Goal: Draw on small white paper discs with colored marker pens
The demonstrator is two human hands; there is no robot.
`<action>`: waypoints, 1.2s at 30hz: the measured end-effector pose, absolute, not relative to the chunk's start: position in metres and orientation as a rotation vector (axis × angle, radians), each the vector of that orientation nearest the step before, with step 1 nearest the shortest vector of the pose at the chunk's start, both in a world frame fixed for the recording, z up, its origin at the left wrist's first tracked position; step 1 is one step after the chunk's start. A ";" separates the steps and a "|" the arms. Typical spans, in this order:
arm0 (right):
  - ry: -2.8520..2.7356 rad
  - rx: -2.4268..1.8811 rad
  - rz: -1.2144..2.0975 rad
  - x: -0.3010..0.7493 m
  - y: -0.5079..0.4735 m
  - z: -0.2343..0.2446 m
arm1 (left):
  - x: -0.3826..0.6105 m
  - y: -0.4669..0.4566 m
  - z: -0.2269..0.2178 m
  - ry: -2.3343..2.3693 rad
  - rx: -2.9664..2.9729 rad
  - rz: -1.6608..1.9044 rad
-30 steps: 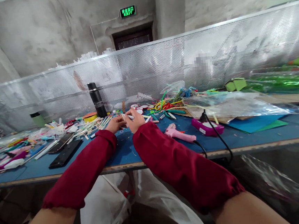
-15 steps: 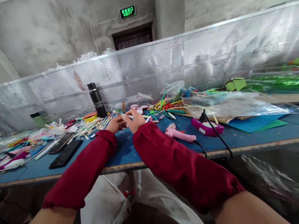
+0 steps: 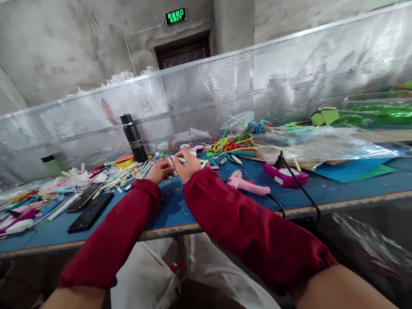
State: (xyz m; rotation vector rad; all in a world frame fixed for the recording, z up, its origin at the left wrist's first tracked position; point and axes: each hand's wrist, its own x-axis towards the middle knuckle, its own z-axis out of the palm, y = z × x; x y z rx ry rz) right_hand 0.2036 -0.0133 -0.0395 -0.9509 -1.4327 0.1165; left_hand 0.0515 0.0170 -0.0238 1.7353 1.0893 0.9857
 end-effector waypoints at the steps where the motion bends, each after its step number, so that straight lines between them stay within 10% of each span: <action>1: -1.438 -0.946 0.122 0.204 -0.013 -0.039 | 0.051 0.017 -0.024 1.090 1.743 0.983; 36: -1.452 -0.968 0.117 0.203 -0.016 -0.037 | 0.051 0.016 -0.023 1.094 1.774 0.967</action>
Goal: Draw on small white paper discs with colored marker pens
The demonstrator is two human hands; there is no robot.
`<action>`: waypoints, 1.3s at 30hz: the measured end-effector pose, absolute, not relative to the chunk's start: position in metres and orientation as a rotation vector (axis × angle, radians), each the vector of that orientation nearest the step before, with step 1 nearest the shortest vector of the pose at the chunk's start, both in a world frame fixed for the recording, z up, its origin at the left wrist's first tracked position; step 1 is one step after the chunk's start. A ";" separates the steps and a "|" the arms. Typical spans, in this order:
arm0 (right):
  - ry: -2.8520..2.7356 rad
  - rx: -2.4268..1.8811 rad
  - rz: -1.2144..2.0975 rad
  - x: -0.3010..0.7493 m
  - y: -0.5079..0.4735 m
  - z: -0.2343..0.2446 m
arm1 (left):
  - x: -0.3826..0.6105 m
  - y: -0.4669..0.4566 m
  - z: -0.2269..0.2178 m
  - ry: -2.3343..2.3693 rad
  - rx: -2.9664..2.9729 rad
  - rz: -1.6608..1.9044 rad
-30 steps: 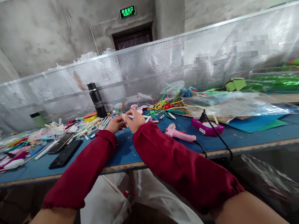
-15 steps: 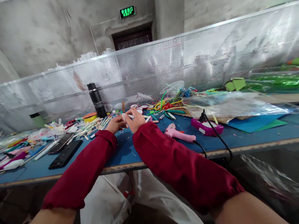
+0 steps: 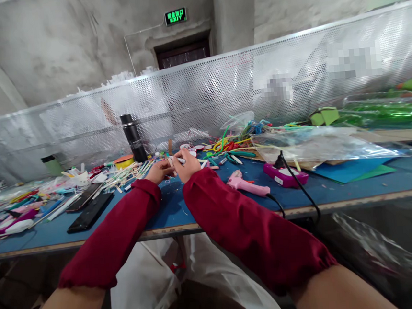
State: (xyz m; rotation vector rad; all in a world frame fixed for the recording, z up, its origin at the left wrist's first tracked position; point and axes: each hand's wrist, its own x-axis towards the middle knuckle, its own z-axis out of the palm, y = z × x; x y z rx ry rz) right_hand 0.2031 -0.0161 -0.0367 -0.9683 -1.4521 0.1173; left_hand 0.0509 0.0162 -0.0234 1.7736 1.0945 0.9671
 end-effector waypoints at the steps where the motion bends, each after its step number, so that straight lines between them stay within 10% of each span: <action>1: -1.443 -0.973 0.113 0.203 -0.016 -0.037 | 0.051 0.016 -0.023 1.096 1.769 0.967; 39: -1.454 -0.937 0.146 0.203 -0.013 -0.040 | 0.051 0.019 -0.026 1.096 1.792 0.961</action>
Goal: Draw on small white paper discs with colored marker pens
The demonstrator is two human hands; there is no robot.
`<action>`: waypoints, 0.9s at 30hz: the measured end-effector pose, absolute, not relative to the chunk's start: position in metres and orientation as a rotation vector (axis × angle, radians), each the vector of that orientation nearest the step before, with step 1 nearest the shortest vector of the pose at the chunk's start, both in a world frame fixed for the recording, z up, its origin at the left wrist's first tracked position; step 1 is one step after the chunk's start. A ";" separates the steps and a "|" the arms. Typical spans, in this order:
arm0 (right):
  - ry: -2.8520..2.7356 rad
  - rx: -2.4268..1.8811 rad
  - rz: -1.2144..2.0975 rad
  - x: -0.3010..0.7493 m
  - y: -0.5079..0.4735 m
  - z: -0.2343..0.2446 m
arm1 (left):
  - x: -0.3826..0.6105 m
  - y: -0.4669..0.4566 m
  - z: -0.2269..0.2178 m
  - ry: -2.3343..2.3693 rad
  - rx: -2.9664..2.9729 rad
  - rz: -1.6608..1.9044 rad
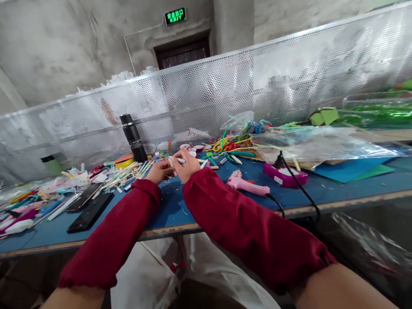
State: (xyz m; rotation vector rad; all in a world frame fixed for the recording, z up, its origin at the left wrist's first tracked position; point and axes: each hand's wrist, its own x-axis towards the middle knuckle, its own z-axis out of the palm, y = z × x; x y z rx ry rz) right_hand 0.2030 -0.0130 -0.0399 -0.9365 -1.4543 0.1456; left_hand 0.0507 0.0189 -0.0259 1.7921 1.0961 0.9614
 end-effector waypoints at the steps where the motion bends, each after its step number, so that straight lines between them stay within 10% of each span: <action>1: -1.445 -0.944 0.138 0.203 -0.013 -0.040 | 0.051 0.019 -0.026 1.101 1.785 0.961; 27: -1.471 -0.928 0.137 0.202 -0.015 -0.039 | 0.051 0.017 -0.023 1.115 1.790 0.957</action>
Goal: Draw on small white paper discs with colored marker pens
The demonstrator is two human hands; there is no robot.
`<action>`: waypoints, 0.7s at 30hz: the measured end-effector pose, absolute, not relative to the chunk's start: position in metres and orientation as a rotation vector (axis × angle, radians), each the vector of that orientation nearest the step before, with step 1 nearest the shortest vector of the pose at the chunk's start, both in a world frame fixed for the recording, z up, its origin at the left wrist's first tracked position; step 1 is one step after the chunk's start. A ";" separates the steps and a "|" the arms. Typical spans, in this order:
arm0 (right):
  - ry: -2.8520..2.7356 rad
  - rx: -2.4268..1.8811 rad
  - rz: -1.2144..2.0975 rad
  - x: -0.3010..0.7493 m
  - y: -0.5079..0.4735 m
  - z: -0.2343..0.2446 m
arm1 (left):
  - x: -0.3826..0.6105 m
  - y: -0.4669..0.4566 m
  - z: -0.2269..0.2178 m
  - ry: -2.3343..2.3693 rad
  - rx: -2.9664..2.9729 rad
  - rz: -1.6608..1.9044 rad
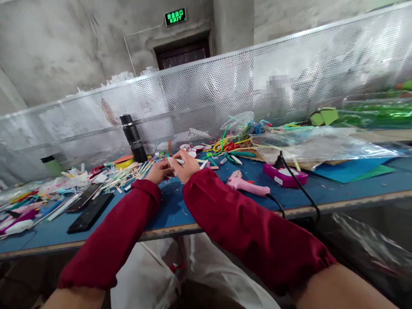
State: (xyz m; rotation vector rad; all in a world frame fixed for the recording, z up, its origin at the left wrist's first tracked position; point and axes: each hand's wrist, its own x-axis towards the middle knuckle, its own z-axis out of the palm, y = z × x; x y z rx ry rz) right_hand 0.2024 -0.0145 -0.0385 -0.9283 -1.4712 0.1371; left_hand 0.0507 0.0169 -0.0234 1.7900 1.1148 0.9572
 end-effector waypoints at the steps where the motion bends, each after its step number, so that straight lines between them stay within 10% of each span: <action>1: -1.468 -0.935 0.134 0.203 -0.014 -0.039 | 0.051 0.016 -0.023 1.122 1.783 0.956; 21: -1.439 -0.953 0.119 0.204 -0.011 -0.040 | 0.050 0.020 -0.026 1.083 1.756 0.979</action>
